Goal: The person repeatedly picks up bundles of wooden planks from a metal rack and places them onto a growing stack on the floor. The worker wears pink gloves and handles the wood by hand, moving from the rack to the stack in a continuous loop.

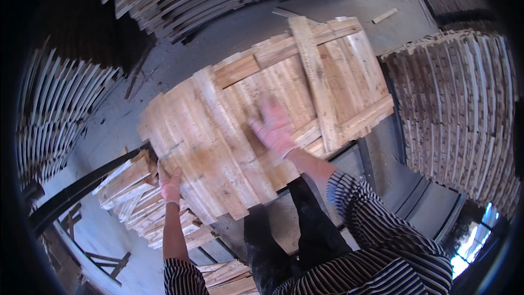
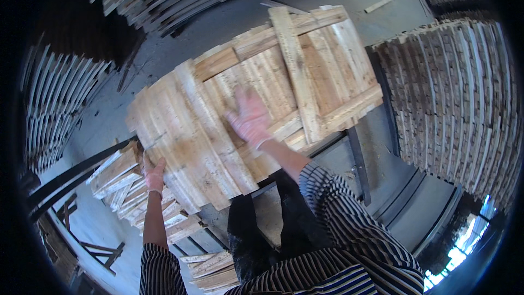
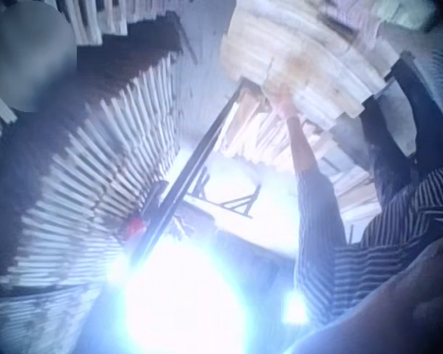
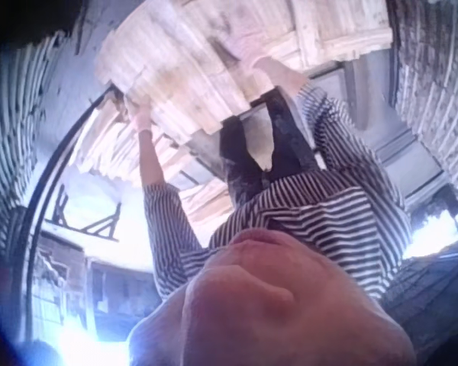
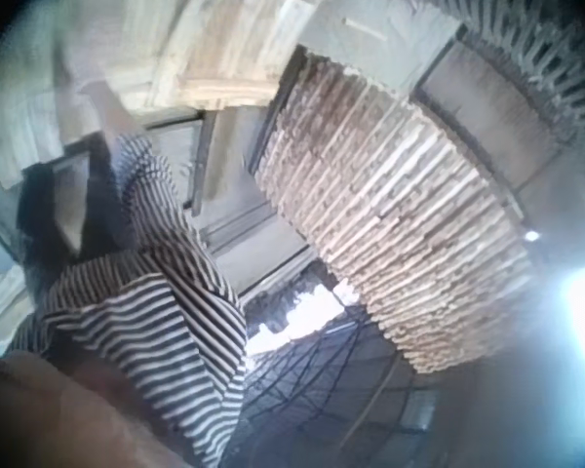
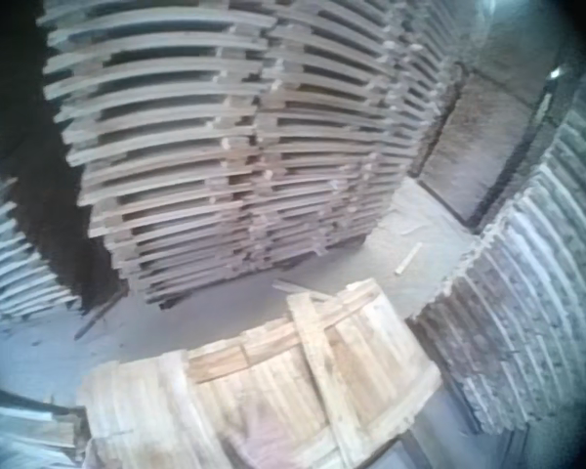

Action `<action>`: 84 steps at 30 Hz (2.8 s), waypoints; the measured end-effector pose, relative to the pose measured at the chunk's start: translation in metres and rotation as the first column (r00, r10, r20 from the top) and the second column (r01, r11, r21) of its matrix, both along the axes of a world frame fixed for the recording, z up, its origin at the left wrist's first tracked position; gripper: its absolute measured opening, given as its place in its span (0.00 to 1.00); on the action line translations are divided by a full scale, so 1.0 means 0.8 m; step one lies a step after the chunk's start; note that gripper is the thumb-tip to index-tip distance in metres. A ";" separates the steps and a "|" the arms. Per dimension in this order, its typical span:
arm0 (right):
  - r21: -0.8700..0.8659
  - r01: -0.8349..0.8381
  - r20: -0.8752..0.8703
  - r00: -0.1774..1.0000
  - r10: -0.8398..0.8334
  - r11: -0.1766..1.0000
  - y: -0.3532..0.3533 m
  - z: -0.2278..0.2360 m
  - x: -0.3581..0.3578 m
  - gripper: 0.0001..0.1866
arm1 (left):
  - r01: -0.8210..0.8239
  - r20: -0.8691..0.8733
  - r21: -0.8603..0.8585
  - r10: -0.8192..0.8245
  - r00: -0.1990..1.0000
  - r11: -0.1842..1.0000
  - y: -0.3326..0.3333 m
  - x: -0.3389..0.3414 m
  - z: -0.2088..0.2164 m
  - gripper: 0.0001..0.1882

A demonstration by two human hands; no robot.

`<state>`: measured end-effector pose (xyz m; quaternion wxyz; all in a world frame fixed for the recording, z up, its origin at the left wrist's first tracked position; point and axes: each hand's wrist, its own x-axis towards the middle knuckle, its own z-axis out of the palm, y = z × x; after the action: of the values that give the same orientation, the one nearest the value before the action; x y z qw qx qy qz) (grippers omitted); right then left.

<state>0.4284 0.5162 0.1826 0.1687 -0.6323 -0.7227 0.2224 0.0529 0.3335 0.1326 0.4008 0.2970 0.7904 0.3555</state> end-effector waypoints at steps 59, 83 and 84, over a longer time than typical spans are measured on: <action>-0.450 -0.843 0.259 0.194 0.946 0.295 -0.204 0.013 -0.558 0.40 | -0.846 0.556 0.157 0.662 0.502 0.510 -0.180 -0.169 -0.045 0.31; -0.723 -0.681 -0.518 0.644 0.562 0.113 -0.299 0.035 -0.529 0.50 | -0.764 0.775 0.127 0.417 0.475 0.633 -0.327 0.018 0.062 0.56; -0.728 -0.683 -0.541 0.625 0.563 0.058 -0.312 0.035 -0.532 0.50 | -0.867 0.671 0.021 0.637 0.381 0.497 -0.359 0.027 0.022 0.51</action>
<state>0.0031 0.2668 0.2110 -0.2713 -0.2260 -0.6671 0.6560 0.0748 0.0459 0.1500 0.3451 -0.1601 0.5879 0.7139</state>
